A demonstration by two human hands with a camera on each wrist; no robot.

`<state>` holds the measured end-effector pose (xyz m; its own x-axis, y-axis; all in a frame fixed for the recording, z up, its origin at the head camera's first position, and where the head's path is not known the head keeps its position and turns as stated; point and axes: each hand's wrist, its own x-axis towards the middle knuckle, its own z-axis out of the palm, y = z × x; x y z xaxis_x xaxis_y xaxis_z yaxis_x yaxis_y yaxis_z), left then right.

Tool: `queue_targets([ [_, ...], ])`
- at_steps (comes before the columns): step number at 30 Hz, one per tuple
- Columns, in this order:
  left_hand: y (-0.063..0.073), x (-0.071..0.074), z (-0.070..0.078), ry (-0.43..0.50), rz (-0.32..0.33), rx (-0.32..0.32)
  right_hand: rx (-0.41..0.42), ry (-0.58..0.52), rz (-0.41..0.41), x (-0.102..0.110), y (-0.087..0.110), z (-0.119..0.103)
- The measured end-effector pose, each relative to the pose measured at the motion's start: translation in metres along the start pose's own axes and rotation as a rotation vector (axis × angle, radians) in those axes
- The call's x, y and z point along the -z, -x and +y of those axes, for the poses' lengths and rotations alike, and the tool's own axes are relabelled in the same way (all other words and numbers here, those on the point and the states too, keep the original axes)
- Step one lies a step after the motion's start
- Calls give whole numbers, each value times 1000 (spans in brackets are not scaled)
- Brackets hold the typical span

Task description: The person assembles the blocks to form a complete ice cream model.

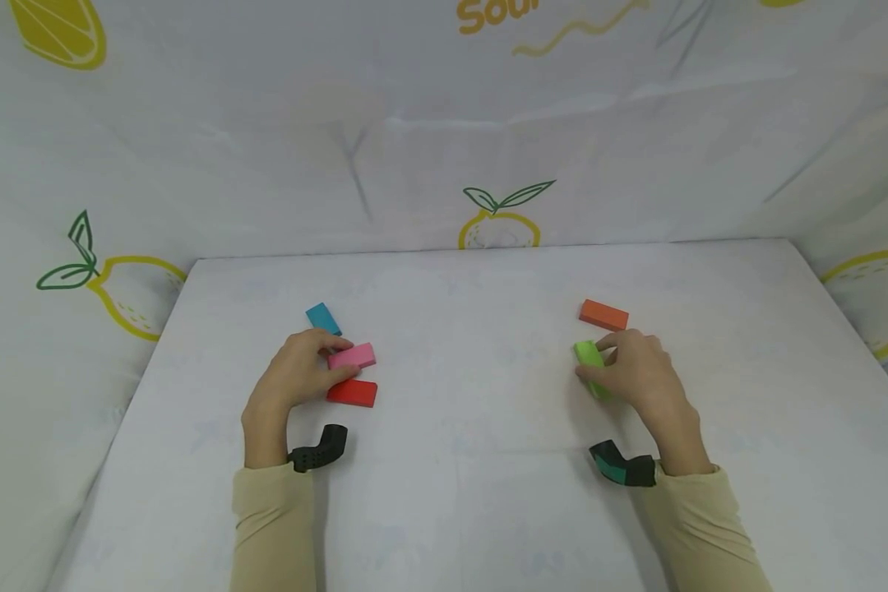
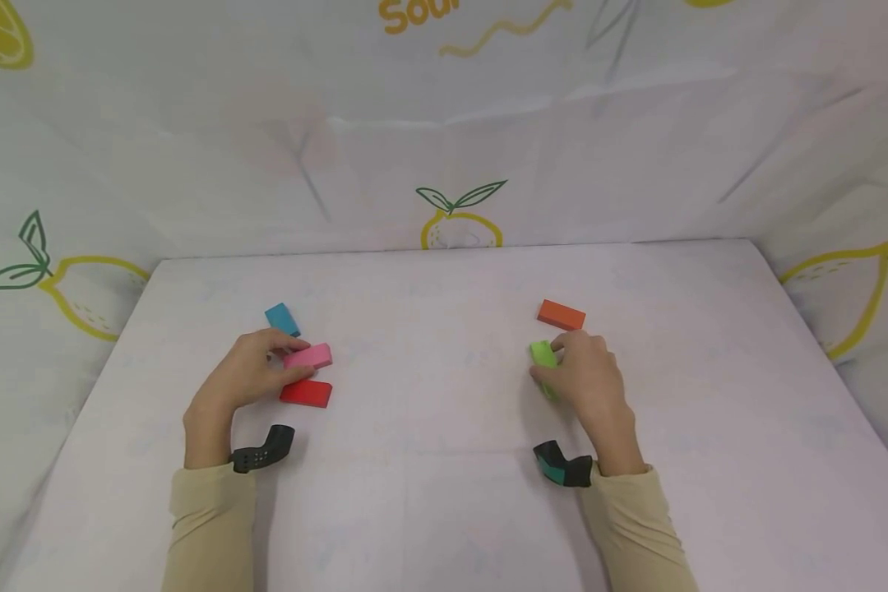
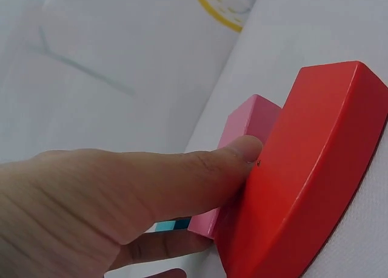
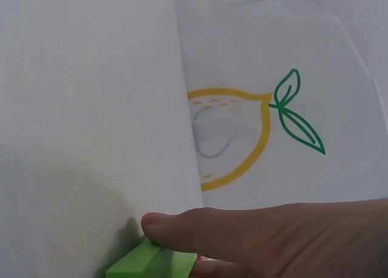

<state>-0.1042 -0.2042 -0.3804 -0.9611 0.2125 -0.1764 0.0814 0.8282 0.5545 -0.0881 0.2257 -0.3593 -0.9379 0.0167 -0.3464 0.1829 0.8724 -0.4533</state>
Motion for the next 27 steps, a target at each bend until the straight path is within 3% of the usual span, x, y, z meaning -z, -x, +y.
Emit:
queue_targets([
  [11,-1,-1,4,-13,2,9,48,-61,61,-5,3,-13],
  [17,-2,-3,13,-23,-5,26,75,-74,74,-9,5,-22],
  [27,-11,-20,34,-30,52,-116,142,-117,68,-27,10,-39],
])
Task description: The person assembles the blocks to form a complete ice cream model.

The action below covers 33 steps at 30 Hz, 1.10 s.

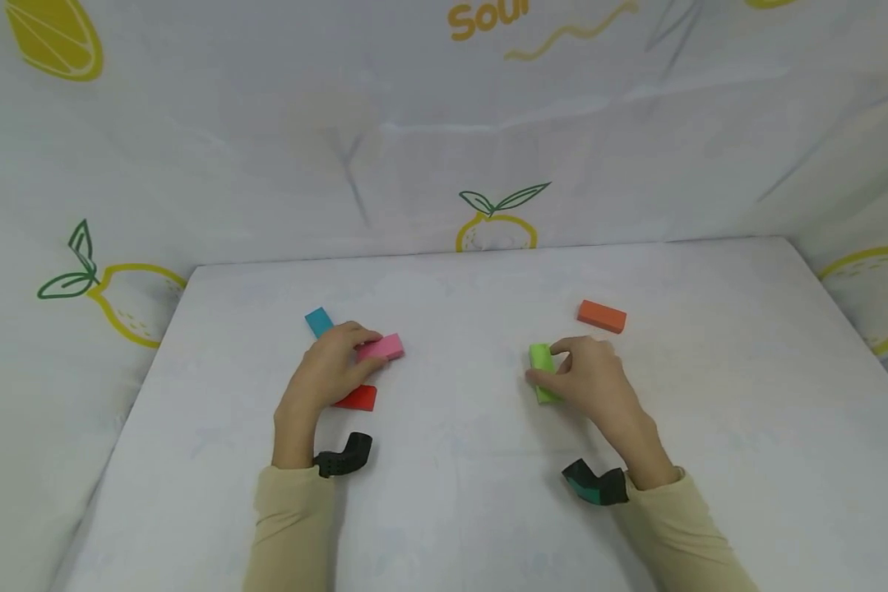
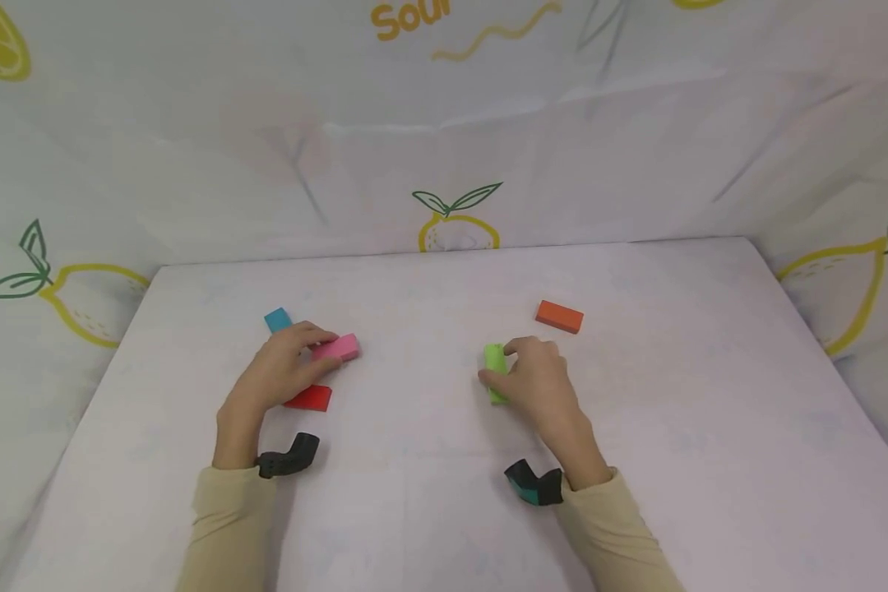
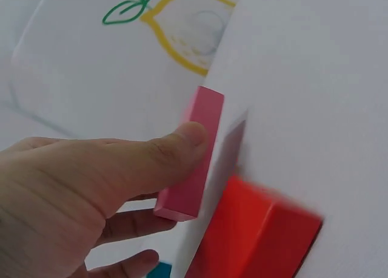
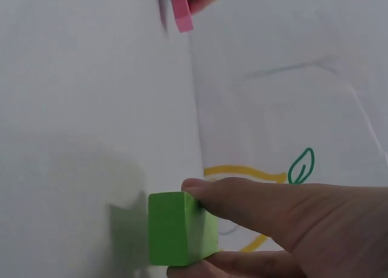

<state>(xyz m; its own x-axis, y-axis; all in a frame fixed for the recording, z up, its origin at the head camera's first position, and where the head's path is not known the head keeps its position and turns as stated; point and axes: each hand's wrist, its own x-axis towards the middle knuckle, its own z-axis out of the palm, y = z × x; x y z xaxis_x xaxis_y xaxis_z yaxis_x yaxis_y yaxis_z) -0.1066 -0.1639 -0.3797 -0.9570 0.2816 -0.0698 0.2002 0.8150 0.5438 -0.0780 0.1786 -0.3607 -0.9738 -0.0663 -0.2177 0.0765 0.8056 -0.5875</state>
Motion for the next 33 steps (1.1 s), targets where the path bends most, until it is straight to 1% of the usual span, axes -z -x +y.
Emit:
queue_targets([
  [7,-7,-13,13,-33,70,-93,6,-25,-19,-15,3,-11],
  [10,-8,-17,17,-51,89,-120,19,-29,-22,-22,4,-15],
  [17,-12,-25,27,-52,104,-146,35,-44,-29,-35,8,-23],
  [26,-14,-35,38,-62,149,-189,53,-54,-33,-48,13,-34],
  [33,-16,-43,46,-83,142,-234,96,-42,-17,-56,16,-38],
])
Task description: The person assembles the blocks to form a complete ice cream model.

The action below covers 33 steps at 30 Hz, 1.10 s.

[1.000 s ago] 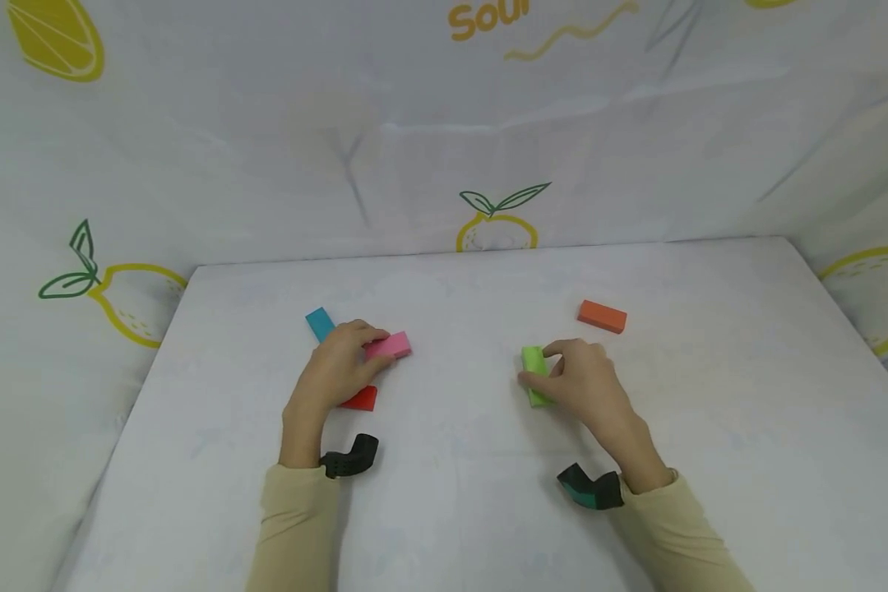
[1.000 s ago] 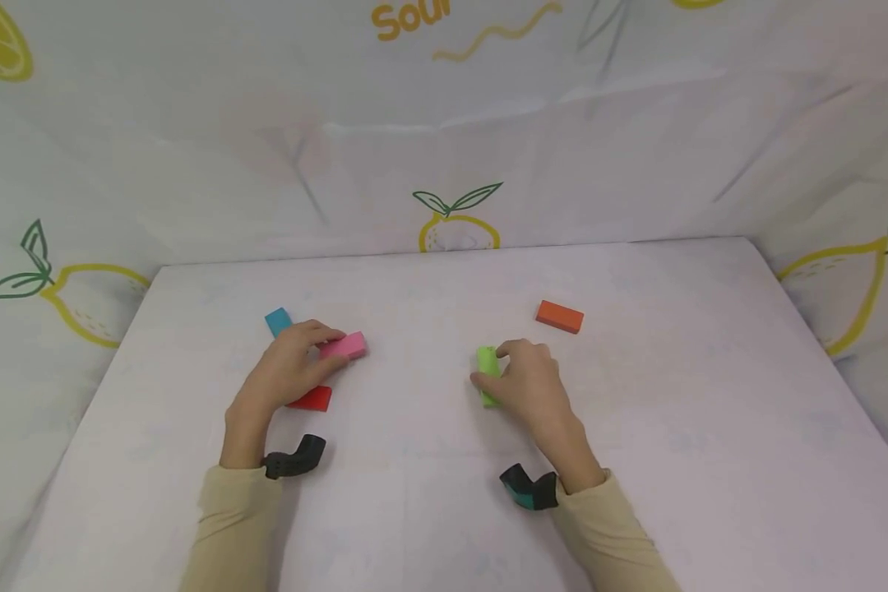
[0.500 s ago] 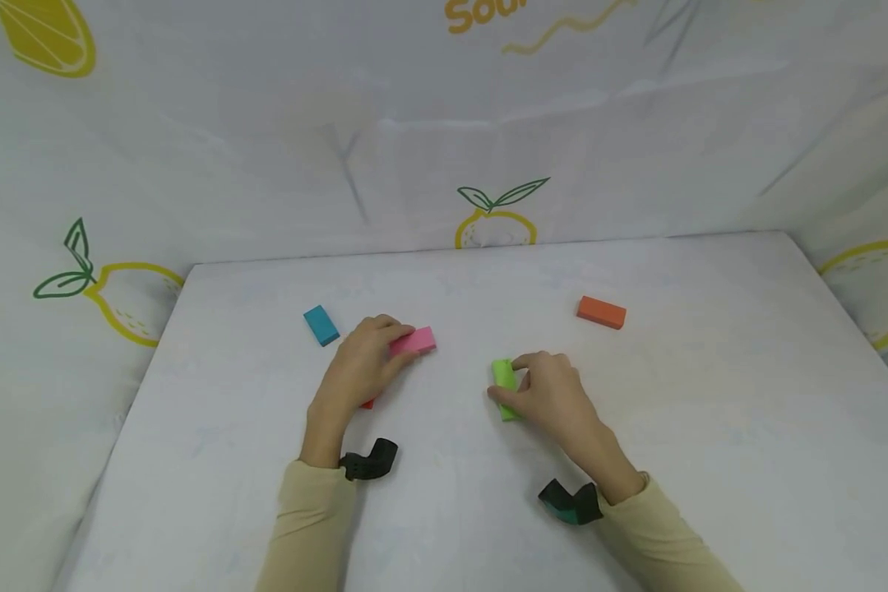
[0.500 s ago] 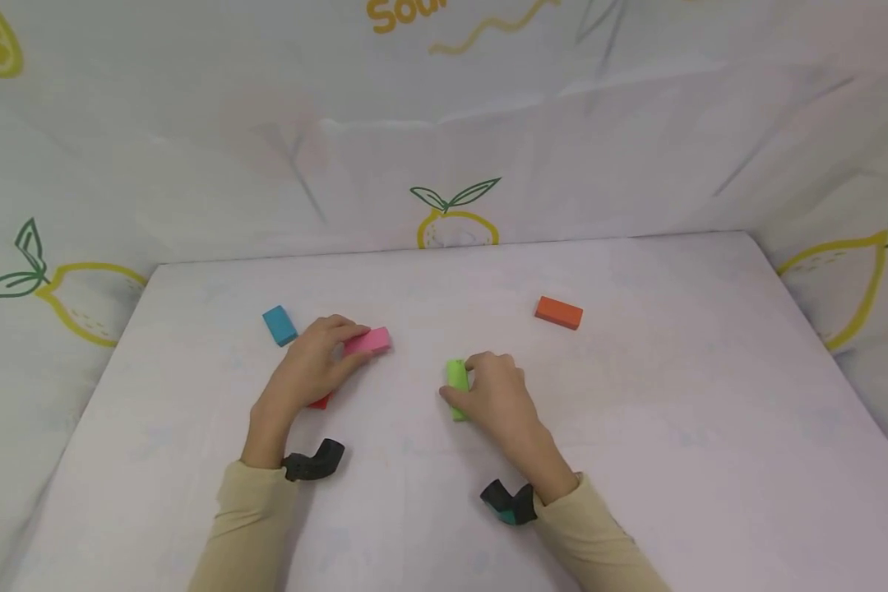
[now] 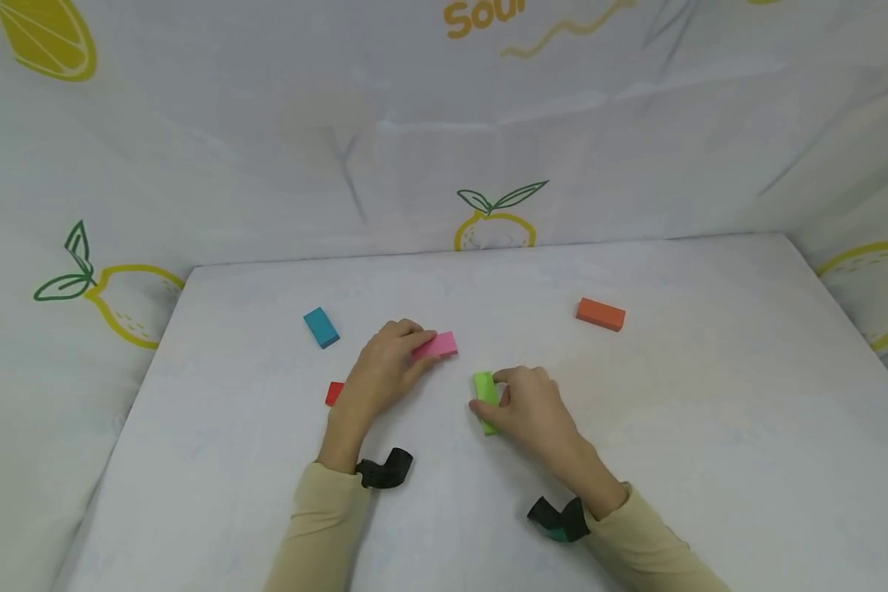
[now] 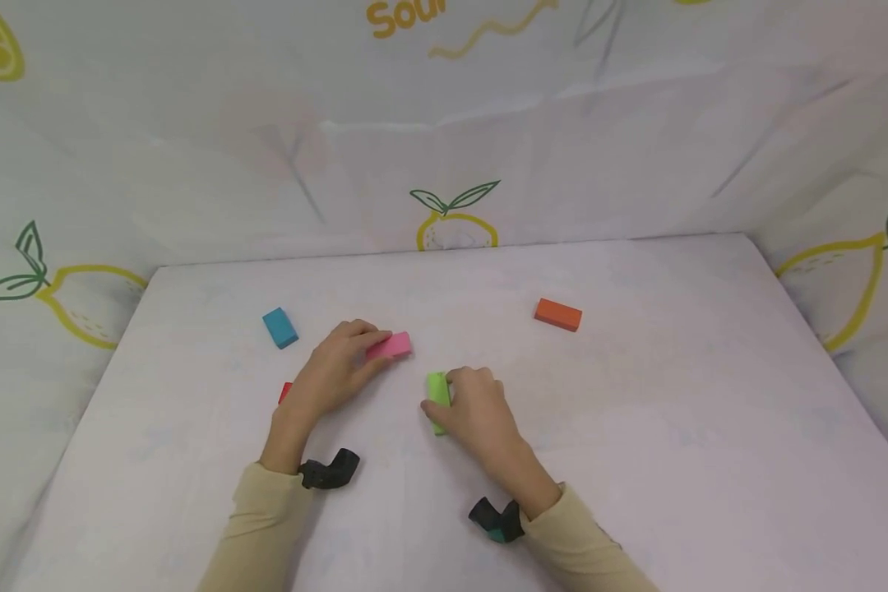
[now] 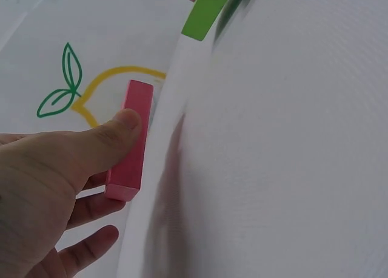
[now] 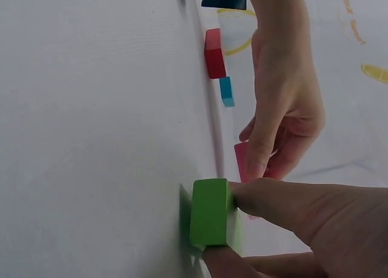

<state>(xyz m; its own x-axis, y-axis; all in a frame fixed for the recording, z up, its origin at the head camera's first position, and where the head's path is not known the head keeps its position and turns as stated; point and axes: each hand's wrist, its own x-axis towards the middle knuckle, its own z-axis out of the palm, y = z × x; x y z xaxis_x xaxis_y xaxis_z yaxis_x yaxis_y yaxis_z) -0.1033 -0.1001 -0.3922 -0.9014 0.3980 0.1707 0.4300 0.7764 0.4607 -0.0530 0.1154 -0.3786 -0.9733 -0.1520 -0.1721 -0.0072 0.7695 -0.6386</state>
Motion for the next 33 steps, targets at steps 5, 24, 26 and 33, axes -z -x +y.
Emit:
queue_targets([
  [5,-1,-6,4,9,0,-26,16,-3,9,-6,2,-2],
  [24,-2,-24,10,19,-19,-71,57,-33,47,-17,1,-3],
  [26,-3,-25,11,18,-23,-76,55,-32,49,-18,1,-3],
  [33,-3,-29,11,19,-51,-93,54,-26,36,-19,2,-3],
])
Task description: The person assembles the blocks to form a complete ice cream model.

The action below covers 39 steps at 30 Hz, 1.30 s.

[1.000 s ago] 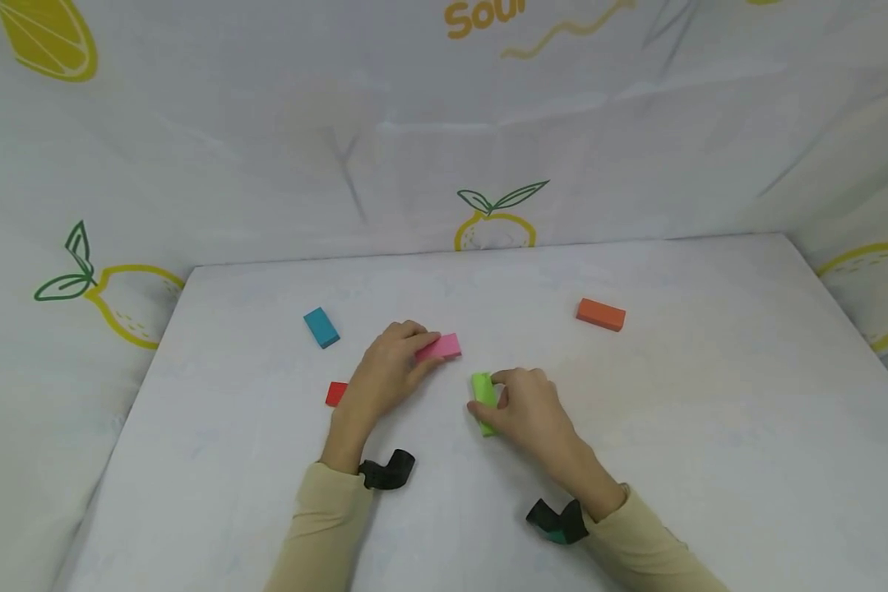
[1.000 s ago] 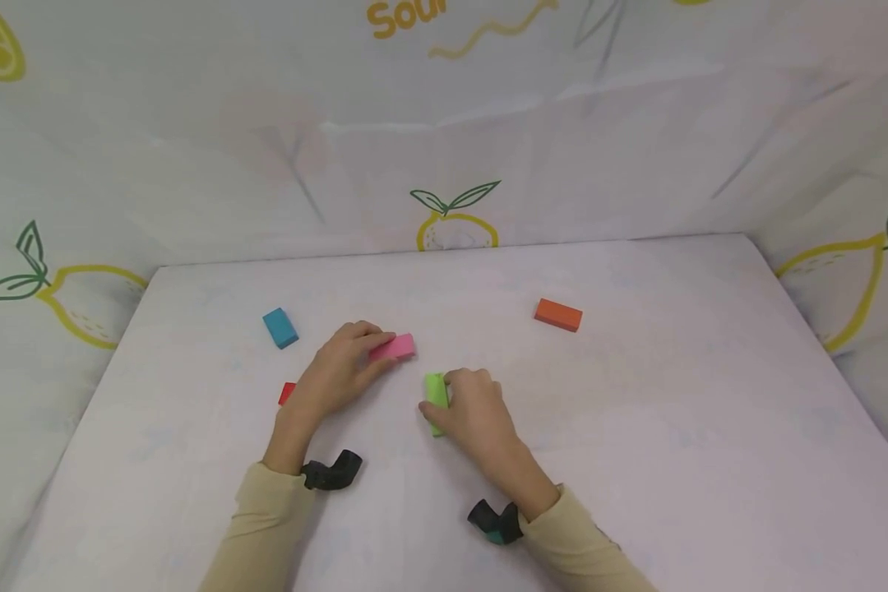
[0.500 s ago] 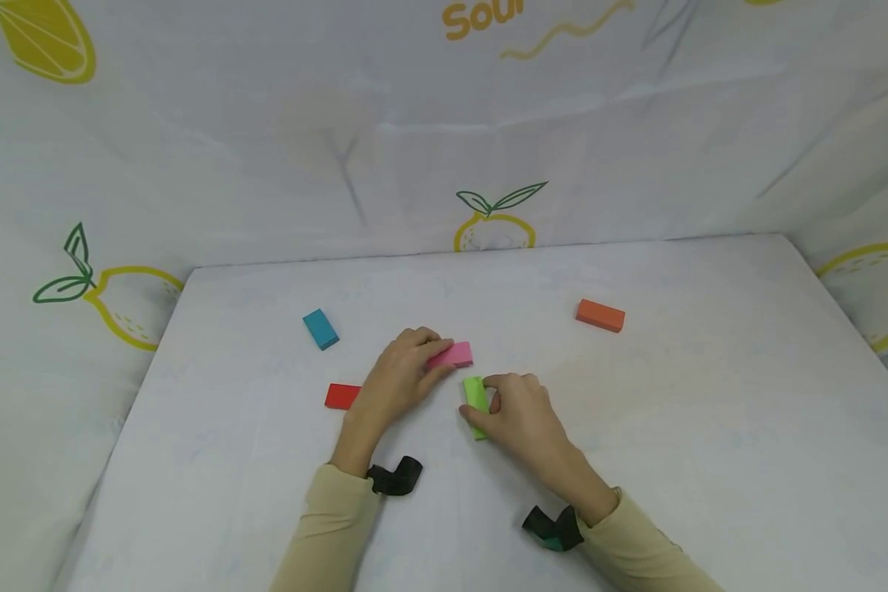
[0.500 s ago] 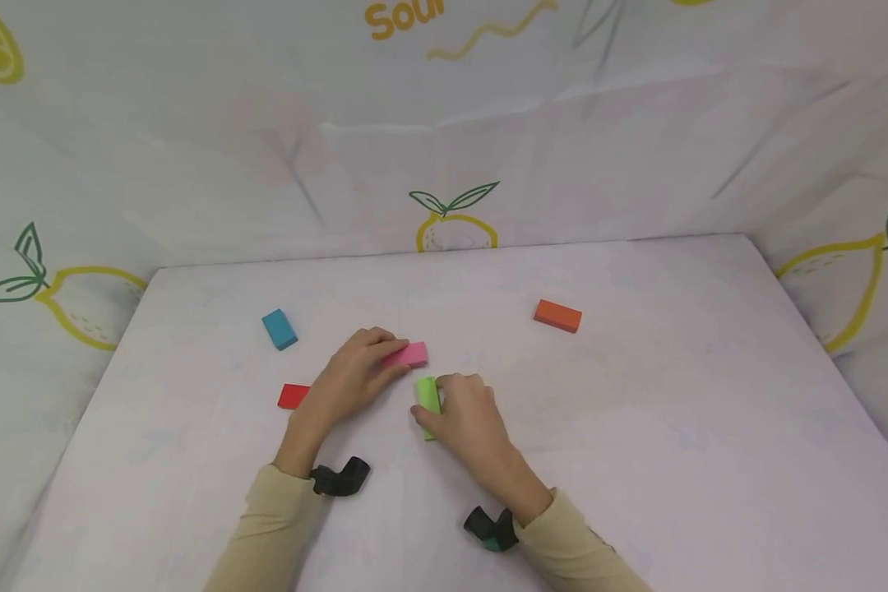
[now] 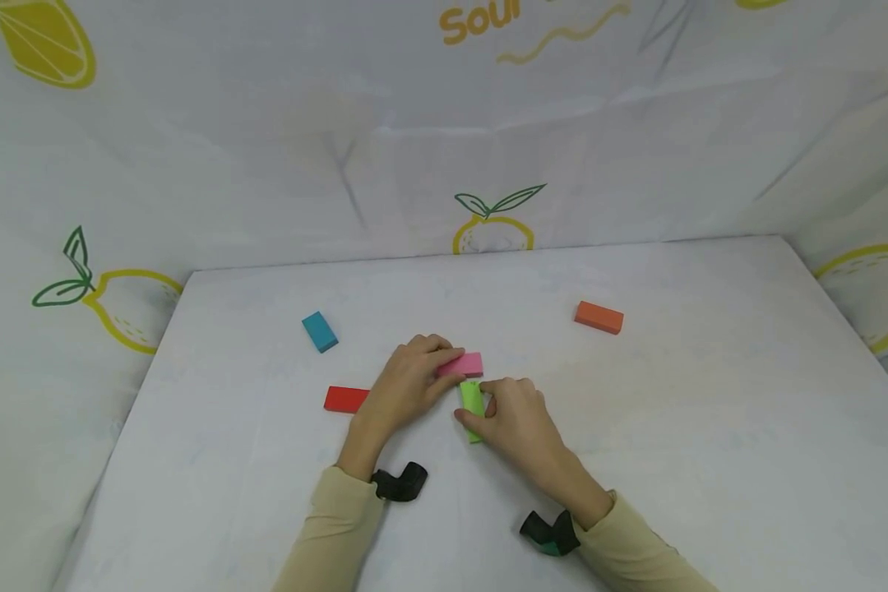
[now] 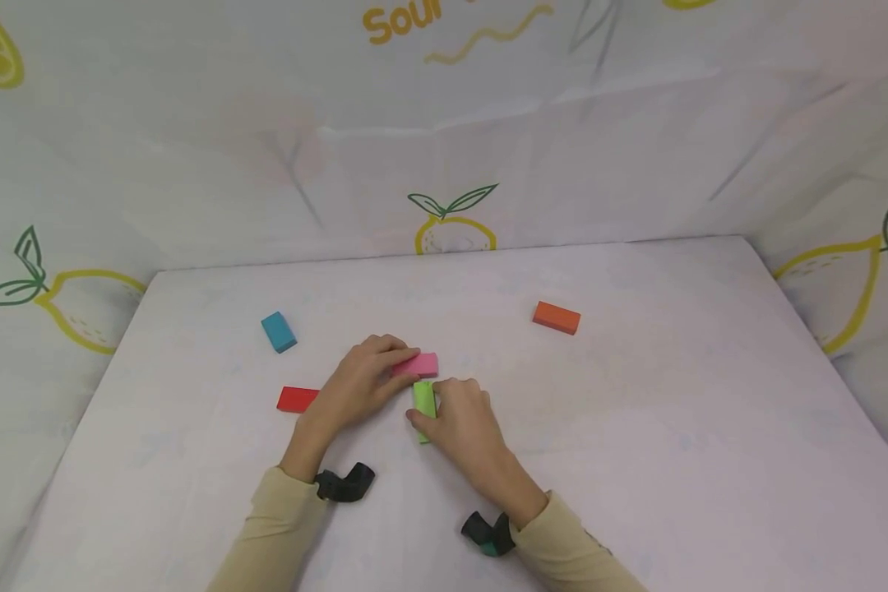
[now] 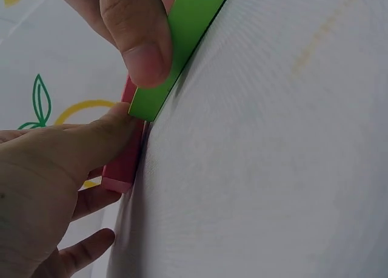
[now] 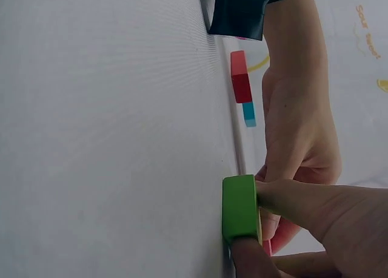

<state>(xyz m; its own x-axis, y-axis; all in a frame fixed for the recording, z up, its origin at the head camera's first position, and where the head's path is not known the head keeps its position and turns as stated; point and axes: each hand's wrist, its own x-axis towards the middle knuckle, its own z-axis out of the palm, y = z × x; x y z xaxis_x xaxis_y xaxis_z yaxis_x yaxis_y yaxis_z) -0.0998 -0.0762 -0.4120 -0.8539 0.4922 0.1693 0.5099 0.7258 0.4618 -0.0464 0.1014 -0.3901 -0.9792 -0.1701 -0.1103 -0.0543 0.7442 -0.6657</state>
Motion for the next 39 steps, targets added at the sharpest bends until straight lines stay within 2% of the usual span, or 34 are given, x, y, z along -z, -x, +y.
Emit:
queue_targets([
  [10,1,-1,-3,50,-22,-7,-1,0,-2,0,0,0],
  [16,3,-4,-11,162,-18,3,-8,7,-24,4,4,-2],
  [23,5,-7,-17,291,6,7,-69,7,-114,13,9,-8],
  [30,6,-9,-18,325,16,-9,-68,8,-138,14,13,-11],
  [39,5,-11,-19,346,24,-31,-47,0,-94,10,12,-10],
])
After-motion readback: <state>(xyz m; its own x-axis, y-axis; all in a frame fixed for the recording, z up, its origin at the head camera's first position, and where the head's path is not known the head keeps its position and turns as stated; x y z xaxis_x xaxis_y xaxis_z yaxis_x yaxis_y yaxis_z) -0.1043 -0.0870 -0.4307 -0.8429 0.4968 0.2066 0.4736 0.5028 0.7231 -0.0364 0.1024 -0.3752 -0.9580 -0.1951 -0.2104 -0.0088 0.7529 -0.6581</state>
